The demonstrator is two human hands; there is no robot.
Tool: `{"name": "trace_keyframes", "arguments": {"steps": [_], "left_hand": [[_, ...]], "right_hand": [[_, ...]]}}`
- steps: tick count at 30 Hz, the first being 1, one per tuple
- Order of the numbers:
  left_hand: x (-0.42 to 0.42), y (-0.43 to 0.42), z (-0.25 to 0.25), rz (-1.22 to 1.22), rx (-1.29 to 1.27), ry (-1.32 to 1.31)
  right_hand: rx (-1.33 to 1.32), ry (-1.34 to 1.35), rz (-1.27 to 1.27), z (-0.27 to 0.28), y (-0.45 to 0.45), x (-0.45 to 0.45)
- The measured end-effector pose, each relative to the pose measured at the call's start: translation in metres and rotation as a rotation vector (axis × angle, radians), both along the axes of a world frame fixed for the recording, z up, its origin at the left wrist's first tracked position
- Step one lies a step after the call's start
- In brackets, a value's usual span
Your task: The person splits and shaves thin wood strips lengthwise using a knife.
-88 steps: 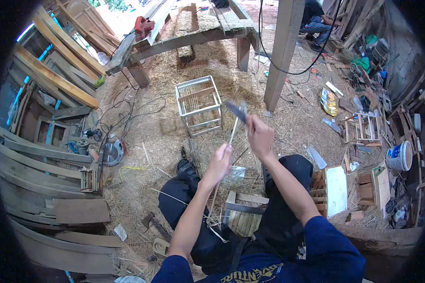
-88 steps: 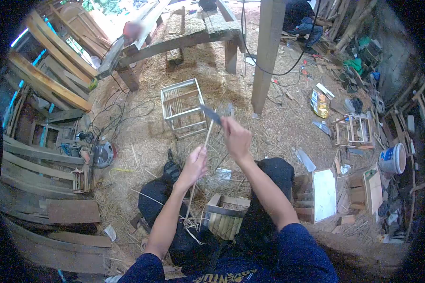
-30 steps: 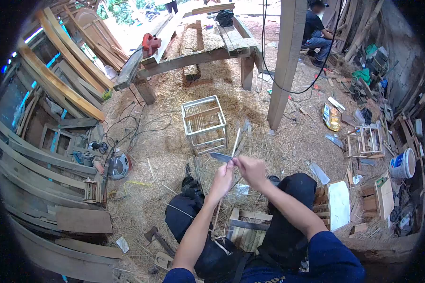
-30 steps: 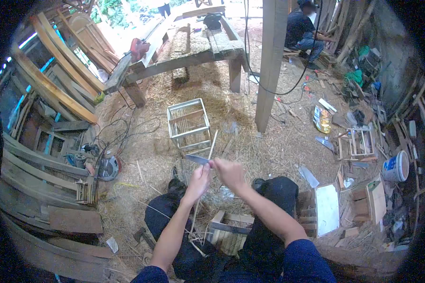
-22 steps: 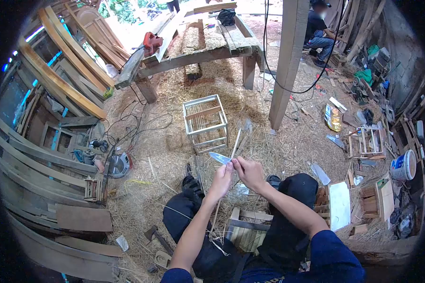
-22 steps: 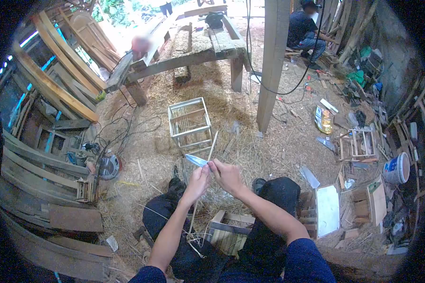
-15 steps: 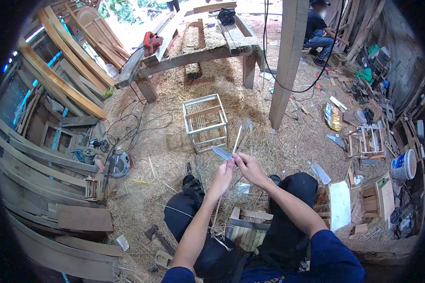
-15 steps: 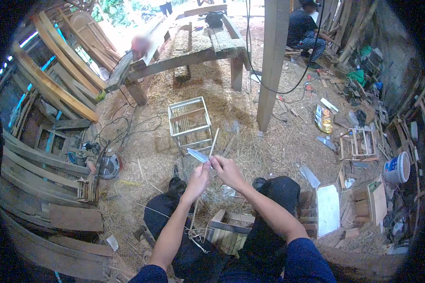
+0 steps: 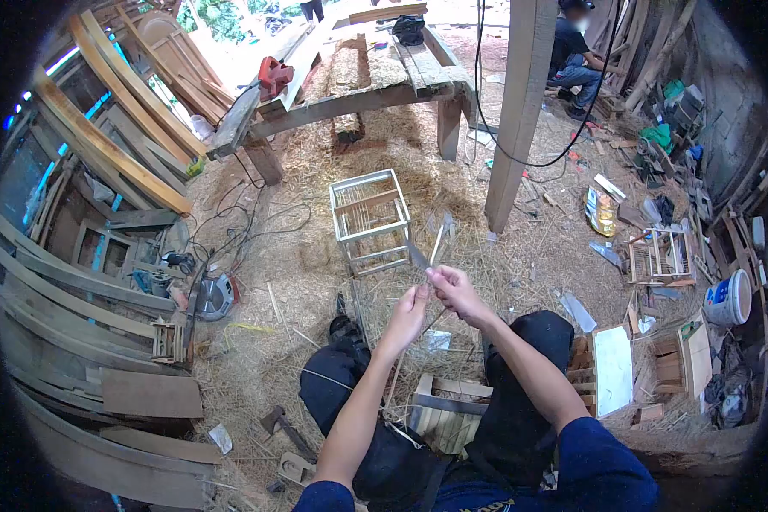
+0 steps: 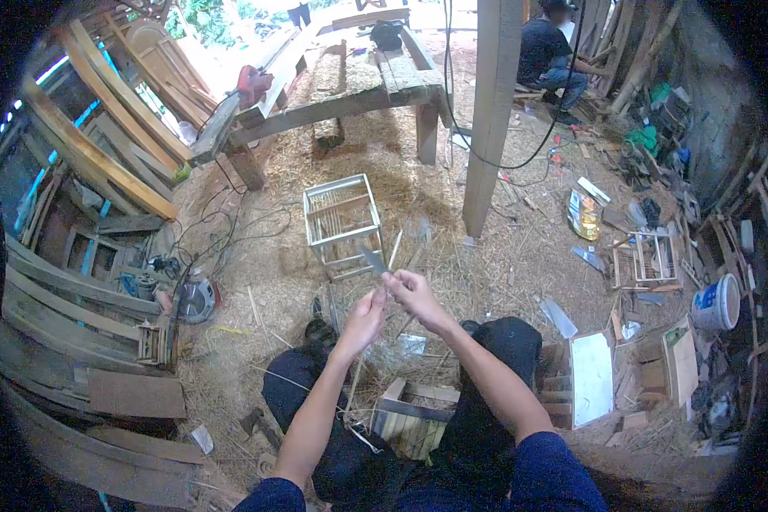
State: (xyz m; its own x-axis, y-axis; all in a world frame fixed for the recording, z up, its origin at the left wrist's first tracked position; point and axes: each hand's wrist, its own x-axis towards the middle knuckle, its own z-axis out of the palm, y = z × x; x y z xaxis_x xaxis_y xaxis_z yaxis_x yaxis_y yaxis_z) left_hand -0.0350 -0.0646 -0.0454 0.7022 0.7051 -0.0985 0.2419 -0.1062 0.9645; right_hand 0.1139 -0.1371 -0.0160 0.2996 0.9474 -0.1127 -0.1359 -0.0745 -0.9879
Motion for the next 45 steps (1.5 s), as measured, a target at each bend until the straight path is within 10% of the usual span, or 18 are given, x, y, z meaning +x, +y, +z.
{"name": "trace_keyframes", "arguments": {"steps": [15,29,37,40,45], "left_hand": [[0.046,-0.002,0.015,-0.09,-1.211,-0.597],[0.028,0.003,-0.004,-0.238,-0.245,-0.163],[0.027,-0.014,0.022,-0.052,-0.328,-0.177],[0.022,-0.014,0.034,0.052,0.193,-0.181],[0.013,-0.014,0.05,0.039,0.19,-0.151]], "right_hand": [[0.062,0.021,-0.219,0.016,0.004,0.005],[0.216,-0.315,-0.402,0.014,0.006,0.032],[0.182,-0.85,-0.487,0.035,-0.002,0.019],[0.146,-0.864,-0.531,0.046,-0.003,0.023],[0.289,-0.991,-0.501,0.036,-0.008,0.013]]}}
